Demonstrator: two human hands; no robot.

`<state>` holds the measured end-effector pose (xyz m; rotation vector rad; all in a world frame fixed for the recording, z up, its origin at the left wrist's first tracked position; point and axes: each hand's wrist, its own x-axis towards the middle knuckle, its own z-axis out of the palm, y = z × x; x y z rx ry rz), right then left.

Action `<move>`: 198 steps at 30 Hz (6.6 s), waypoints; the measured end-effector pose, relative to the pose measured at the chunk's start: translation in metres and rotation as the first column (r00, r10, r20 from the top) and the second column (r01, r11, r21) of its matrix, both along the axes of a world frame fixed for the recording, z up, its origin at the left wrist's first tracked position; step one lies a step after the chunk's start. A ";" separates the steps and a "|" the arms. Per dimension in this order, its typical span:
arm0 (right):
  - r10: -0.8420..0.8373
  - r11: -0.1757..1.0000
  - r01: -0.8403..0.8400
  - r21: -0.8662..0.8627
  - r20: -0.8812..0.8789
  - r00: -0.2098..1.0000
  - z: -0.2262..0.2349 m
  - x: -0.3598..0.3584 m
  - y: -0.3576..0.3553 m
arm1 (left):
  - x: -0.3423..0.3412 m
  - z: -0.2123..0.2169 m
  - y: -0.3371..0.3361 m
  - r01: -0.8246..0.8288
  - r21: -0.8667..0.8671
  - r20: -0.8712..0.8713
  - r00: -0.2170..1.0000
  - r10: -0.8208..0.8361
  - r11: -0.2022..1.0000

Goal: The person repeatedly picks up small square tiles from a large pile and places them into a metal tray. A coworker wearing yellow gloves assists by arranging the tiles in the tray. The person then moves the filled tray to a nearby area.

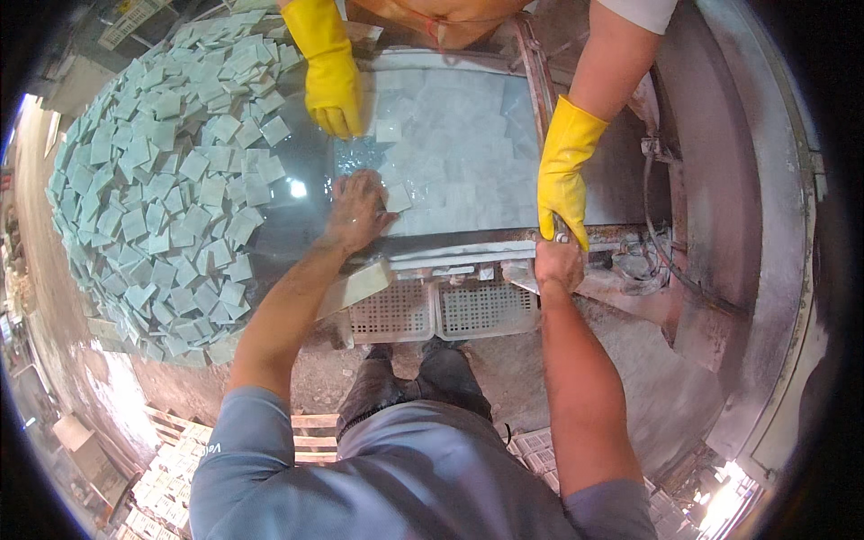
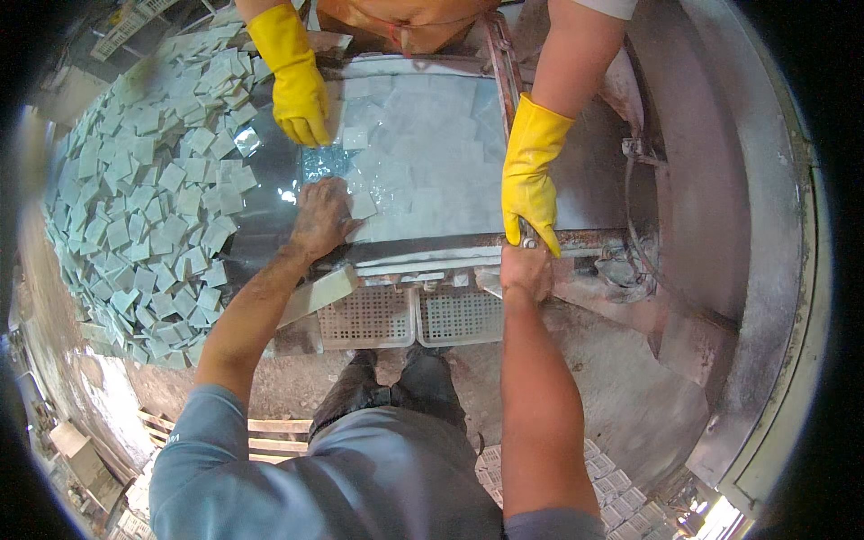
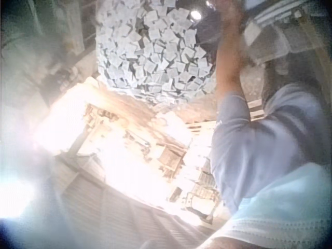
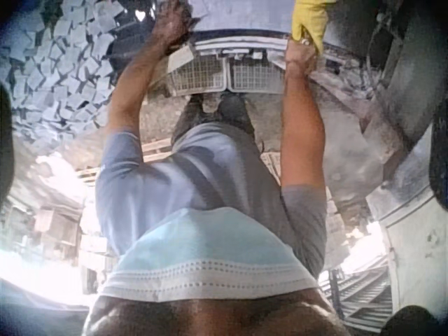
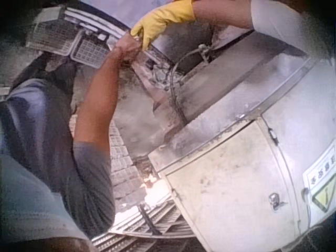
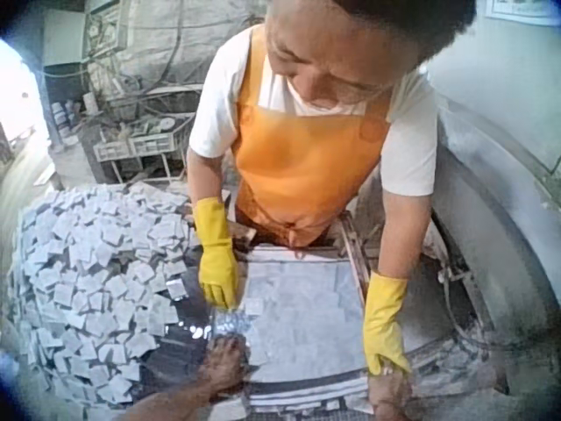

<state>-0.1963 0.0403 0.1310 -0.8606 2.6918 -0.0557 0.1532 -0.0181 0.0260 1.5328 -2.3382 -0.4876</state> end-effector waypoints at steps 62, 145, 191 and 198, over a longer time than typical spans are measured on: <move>-0.023 0.997 0.020 0.070 0.042 0.999 -0.009 -0.007 -0.003 | 0.065 0.003 -0.019 0.060 -0.005 -0.134 0.989 -0.060 0.998; -0.007 0.999 0.001 0.046 0.132 0.991 -0.007 -0.009 -0.001 | -0.033 0.024 0.024 -0.290 0.419 0.146 0.957 0.251 0.861; -0.041 0.994 0.027 0.103 0.134 0.990 -0.001 -0.008 -0.003 | -0.069 -0.017 -0.021 -0.462 0.143 0.077 0.887 0.456 0.875; -0.006 0.997 0.001 0.073 0.071 0.997 0.004 -0.008 -0.001 | -0.062 -0.008 -0.019 -0.406 0.052 0.129 0.909 0.397 0.912</move>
